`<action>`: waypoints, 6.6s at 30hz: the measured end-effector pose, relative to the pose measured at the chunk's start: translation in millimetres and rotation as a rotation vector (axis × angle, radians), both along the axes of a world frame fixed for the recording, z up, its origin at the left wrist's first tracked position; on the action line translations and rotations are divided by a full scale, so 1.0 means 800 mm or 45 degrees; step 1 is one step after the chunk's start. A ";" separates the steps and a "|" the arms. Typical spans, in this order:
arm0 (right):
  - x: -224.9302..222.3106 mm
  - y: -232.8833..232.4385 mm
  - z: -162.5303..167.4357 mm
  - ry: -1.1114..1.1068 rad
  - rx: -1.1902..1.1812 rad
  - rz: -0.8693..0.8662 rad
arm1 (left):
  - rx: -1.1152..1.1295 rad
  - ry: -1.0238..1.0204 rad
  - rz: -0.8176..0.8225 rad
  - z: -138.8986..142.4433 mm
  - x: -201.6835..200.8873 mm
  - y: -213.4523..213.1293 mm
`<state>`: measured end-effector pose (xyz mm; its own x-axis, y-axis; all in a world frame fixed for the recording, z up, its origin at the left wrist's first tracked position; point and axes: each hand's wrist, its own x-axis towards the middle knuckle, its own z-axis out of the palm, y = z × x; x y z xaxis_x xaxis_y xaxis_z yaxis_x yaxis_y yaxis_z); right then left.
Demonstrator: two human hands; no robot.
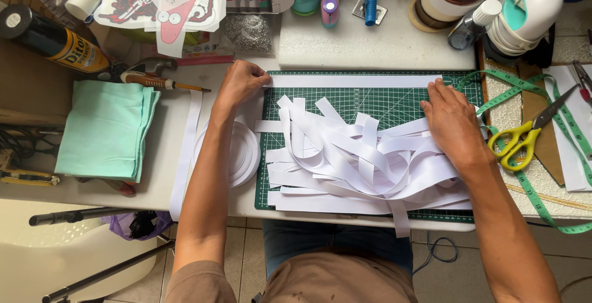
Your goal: The person measures and cuts white fabric strips using a ruler and yellow-handled scissors on a green cutting mat. They repeatedly align the ruler, cut the fabric, and stack the cut pieces. The person also briefly folds a small piece of fabric and discards a scrap into a nearby bin.
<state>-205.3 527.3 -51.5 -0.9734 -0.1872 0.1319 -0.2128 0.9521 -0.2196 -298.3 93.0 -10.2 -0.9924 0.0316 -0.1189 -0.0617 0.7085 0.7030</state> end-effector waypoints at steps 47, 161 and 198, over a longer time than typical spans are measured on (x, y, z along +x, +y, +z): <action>0.001 0.004 -0.004 -0.067 -0.071 -0.113 | -0.302 0.035 -0.045 -0.015 -0.008 0.011; 0.224 -0.140 0.077 -0.960 -1.400 0.003 | 1.059 -0.035 -0.028 0.074 0.240 0.120; 0.217 -0.115 0.069 -0.768 -1.358 -0.211 | 1.054 0.007 0.073 0.062 0.233 0.104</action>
<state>-31.4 435.1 3.9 -0.9332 -0.1298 -0.3350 0.2977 0.2426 -0.9233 -111.7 176.0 39.1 -0.9956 0.0564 -0.0748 -0.0772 -0.0423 0.9961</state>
